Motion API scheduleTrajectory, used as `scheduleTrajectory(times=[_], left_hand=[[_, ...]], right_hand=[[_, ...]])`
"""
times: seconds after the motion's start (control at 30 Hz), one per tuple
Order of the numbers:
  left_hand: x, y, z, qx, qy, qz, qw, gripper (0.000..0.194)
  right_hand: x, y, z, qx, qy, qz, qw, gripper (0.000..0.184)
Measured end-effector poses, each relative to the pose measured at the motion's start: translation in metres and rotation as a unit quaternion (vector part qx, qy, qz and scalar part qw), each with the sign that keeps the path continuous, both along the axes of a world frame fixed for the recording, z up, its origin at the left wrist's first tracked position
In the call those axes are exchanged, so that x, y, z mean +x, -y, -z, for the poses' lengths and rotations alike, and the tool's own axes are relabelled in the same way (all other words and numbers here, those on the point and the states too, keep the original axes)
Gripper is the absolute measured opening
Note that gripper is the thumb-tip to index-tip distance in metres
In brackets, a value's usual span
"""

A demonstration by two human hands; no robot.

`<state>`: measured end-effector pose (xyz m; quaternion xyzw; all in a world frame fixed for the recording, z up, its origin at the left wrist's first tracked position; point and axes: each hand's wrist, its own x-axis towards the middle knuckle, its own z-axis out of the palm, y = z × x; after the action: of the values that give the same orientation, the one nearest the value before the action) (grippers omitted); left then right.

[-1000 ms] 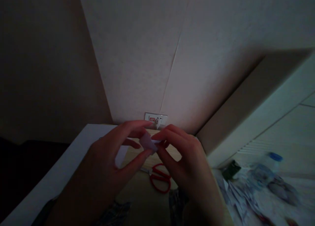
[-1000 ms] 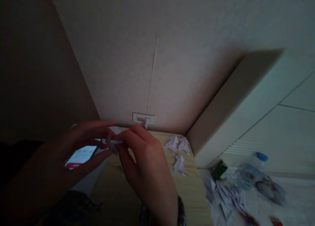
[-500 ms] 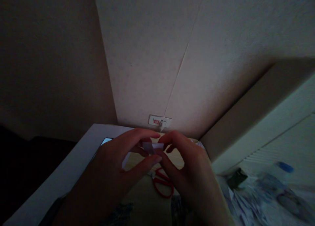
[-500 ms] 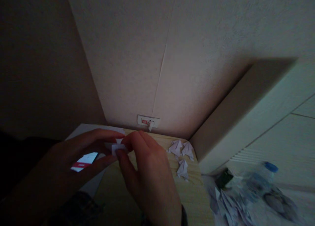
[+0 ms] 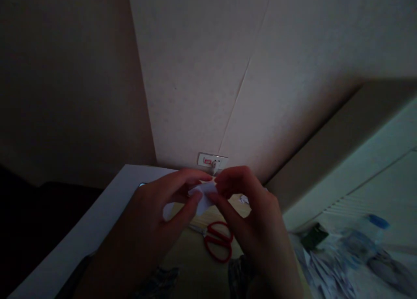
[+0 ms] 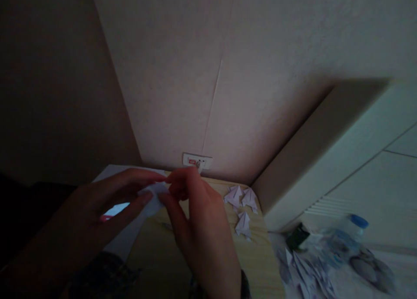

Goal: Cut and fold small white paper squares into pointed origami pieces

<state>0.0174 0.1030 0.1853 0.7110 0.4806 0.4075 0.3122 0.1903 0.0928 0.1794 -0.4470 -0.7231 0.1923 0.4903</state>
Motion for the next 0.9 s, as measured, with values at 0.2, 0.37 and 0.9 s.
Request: scheduleTrajectory(times=[0.2, 0.37, 0.9], left_hand=[[0.007, 0.001, -0.003, -0.01, 0.04, -0.014, 0.999, 0.02], [0.002, 0.001, -0.007, 0.021, 0.016, 0.002, 1.0, 0.028], [0.003, 0.006, -0.014, -0.067, 0.123, -0.06, 0.988, 0.024]], right_hand=[[0.002, 0.001, -0.004, 0.025, -0.022, 0.016, 0.999, 0.019], [0.003, 0.0, -0.007, 0.054, -0.018, -0.008, 0.998, 0.016], [0.013, 0.005, -0.007, 0.052, 0.055, -0.083, 0.994, 0.022]])
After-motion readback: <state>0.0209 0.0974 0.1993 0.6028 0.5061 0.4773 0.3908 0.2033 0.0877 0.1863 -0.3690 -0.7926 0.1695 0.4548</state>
